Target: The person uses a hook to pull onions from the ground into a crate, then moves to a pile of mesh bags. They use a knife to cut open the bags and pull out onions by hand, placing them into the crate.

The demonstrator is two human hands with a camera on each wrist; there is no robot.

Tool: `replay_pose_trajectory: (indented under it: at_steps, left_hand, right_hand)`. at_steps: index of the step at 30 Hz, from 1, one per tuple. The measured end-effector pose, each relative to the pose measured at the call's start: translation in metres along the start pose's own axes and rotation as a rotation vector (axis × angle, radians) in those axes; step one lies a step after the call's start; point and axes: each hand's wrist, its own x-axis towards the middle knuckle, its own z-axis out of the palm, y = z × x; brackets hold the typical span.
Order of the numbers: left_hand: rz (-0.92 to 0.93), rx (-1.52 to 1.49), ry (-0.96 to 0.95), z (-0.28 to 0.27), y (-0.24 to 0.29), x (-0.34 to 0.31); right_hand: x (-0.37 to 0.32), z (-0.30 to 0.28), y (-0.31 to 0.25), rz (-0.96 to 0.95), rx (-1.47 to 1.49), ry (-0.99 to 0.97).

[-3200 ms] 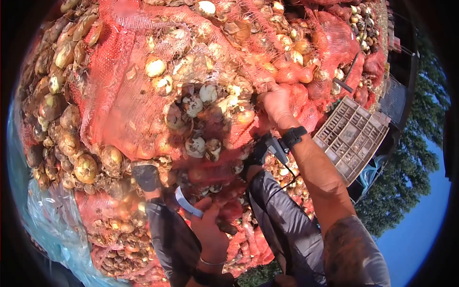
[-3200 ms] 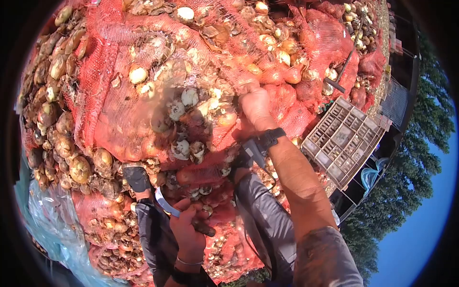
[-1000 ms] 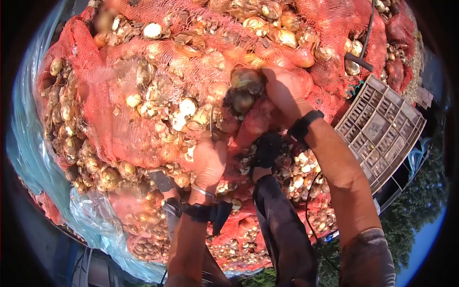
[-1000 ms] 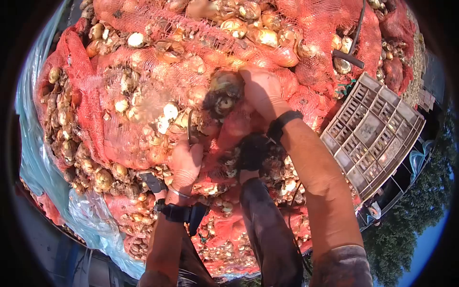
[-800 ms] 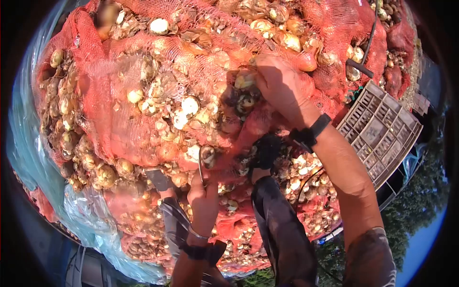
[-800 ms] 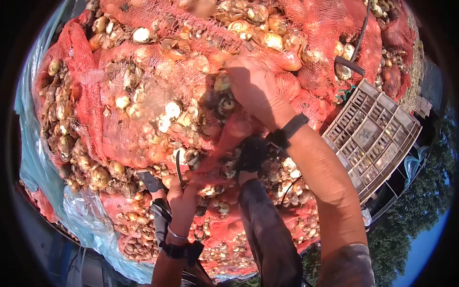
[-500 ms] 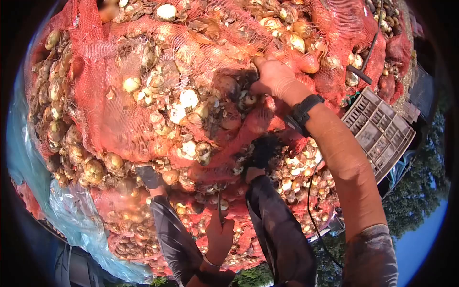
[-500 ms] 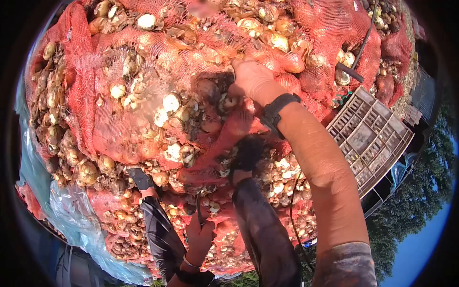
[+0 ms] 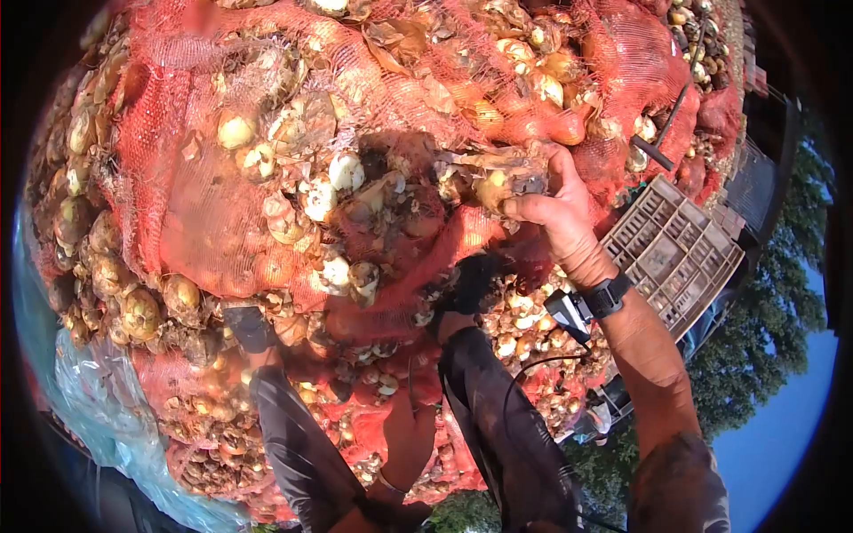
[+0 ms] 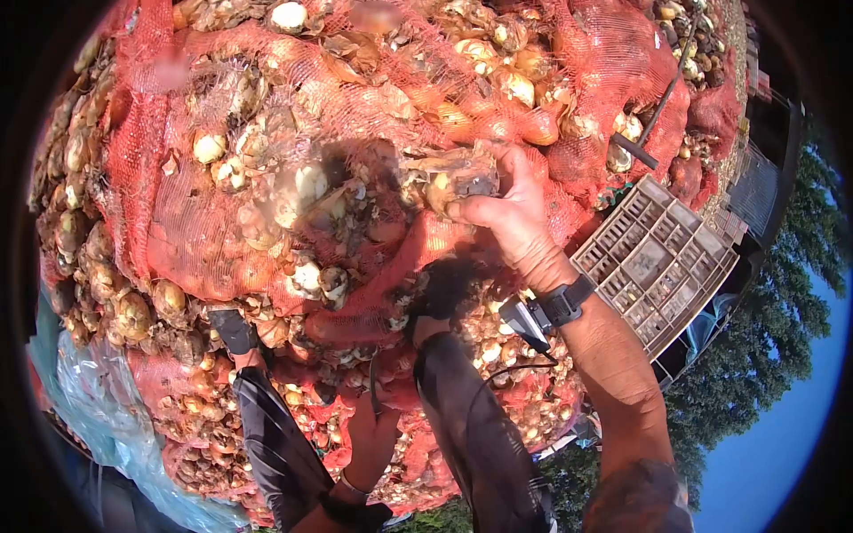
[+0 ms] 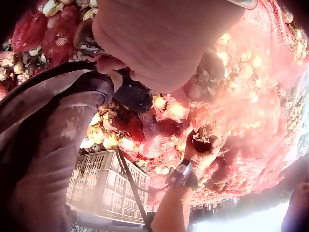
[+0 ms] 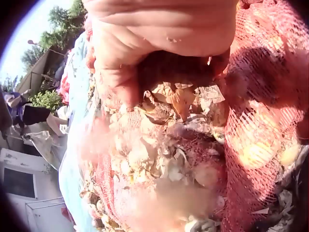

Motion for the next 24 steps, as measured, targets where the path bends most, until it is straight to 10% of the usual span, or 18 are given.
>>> replay_pose_trajectory:
  at_steps: [8,10,12,14,17,19,24]
  left_hand:
    - [0.111,0.091,0.002,0.004,0.03,-0.007]
    - [0.12,0.089,-0.032,0.005,0.029,-0.01]
    - [0.149,0.082,-0.067,0.007,0.027,-0.009]
    - [0.048,-0.036,-0.071,0.01,0.019,-0.008]
    - [-0.047,-0.167,-0.063,0.003,0.025,-0.008]
    - [-0.004,-0.225,-0.022,0.002,0.031,-0.006]
    - [0.069,-0.179,0.015,-0.005,0.019,-0.002]
  right_hand:
    - [-0.26,-0.206,-0.099,-0.113,-0.395,0.548]
    - [-0.3,-0.263,-0.108,0.168,-0.592,0.746]
    - [-0.337,-0.377,-0.07,0.225,-1.647,0.824]
    - [-0.294,-0.336,-0.067,-0.113,-1.457,0.84]
    - [-0.186,-0.196,-0.066,-0.025,-1.067,0.424]
    - [-0.11,-0.133,-0.038,-0.328,-1.259,0.074]
    - [0.039,-0.024,-0.012,-0.224,-1.431,0.099]
